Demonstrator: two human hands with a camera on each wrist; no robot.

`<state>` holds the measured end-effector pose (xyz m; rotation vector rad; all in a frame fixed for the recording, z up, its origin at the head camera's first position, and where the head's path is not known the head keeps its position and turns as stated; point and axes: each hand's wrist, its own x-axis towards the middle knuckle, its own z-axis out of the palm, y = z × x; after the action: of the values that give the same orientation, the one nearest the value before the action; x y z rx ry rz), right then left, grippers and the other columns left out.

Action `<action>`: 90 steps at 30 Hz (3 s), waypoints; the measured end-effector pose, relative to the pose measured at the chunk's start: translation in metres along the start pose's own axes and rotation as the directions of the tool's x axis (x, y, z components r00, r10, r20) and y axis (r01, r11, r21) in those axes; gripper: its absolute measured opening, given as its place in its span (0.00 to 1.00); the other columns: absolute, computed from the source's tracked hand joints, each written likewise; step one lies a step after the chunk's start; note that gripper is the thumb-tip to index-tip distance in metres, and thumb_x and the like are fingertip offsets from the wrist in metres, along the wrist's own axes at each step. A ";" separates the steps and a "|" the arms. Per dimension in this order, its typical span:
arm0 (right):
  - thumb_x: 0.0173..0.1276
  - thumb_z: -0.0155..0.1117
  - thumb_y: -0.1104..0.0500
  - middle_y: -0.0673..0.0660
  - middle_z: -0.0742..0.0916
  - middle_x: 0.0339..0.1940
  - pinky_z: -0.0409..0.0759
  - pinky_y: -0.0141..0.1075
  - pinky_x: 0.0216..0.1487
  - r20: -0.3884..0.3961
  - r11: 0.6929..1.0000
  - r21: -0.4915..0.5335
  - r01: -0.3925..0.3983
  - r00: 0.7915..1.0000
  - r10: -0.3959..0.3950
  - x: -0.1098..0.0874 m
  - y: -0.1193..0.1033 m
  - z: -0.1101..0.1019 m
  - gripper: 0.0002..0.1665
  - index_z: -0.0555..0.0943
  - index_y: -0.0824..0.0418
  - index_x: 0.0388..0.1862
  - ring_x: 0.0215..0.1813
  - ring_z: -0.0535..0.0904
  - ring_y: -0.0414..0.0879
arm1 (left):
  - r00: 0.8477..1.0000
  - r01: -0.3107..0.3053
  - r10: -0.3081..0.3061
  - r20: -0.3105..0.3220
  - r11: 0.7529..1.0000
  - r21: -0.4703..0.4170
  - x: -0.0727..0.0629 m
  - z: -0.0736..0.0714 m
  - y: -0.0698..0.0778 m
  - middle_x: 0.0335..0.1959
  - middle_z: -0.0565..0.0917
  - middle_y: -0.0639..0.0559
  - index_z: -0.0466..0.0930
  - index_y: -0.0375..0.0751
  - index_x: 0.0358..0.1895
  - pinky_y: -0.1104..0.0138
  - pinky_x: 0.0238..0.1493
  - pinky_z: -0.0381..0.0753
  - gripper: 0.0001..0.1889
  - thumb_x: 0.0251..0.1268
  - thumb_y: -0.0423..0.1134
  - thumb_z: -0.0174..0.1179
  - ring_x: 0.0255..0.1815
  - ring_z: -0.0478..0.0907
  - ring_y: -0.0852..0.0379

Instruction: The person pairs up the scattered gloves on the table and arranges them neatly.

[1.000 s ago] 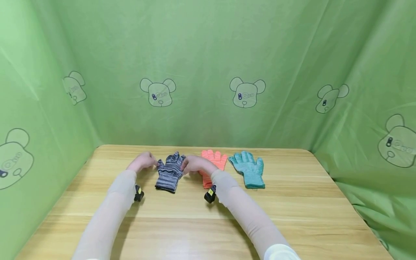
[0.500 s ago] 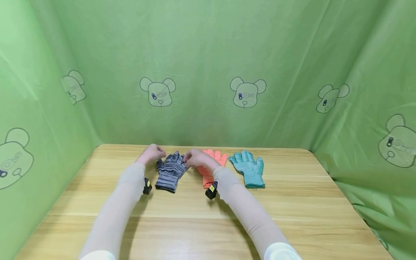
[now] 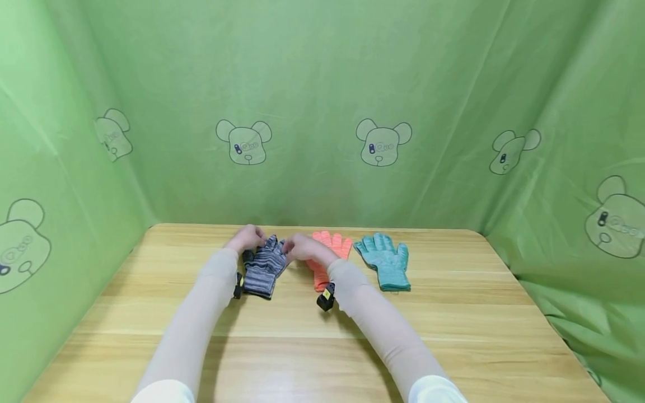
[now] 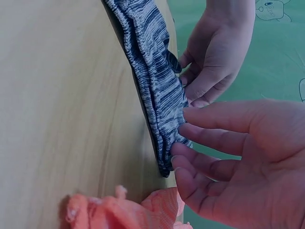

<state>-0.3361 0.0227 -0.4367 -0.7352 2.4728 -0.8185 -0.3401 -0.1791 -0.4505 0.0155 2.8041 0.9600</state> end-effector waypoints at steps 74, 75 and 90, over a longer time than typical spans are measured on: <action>0.63 0.67 0.62 0.60 0.82 0.61 0.75 0.46 0.66 0.071 0.999 -0.014 -0.032 0.997 0.032 -0.009 0.004 -0.003 0.22 0.81 0.62 0.57 0.64 0.75 0.55 | 0.994 0.083 -0.078 -0.071 0.994 0.075 -0.019 -0.004 -0.011 0.33 0.80 0.51 0.79 0.41 0.33 0.67 0.35 0.70 0.04 0.60 0.37 0.62 0.36 0.73 0.54; 0.63 0.66 0.62 0.60 0.81 0.61 0.75 0.46 0.66 0.069 0.999 -0.010 -0.031 0.997 0.031 -0.009 0.005 -0.003 0.22 0.81 0.62 0.57 0.64 0.75 0.55 | 0.994 0.084 -0.078 -0.072 0.993 0.080 -0.020 -0.005 -0.011 0.33 0.79 0.51 0.79 0.41 0.33 0.67 0.34 0.69 0.04 0.60 0.38 0.62 0.36 0.72 0.54; 0.67 0.61 0.62 0.61 0.79 0.64 0.76 0.47 0.65 -0.003 0.993 0.111 0.028 1.000 -0.028 -0.024 0.015 -0.020 0.26 0.74 0.64 0.64 0.65 0.75 0.54 | 0.996 0.072 -0.070 -0.047 0.996 0.050 -0.031 -0.014 -0.011 0.44 0.84 0.42 0.81 0.34 0.41 0.57 0.48 0.78 0.10 0.61 0.37 0.60 0.42 0.76 0.50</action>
<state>-0.3333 0.0553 -0.4261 -0.7313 2.4011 -0.9586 -0.3115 -0.1984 -0.4407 -0.0993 2.8492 0.8824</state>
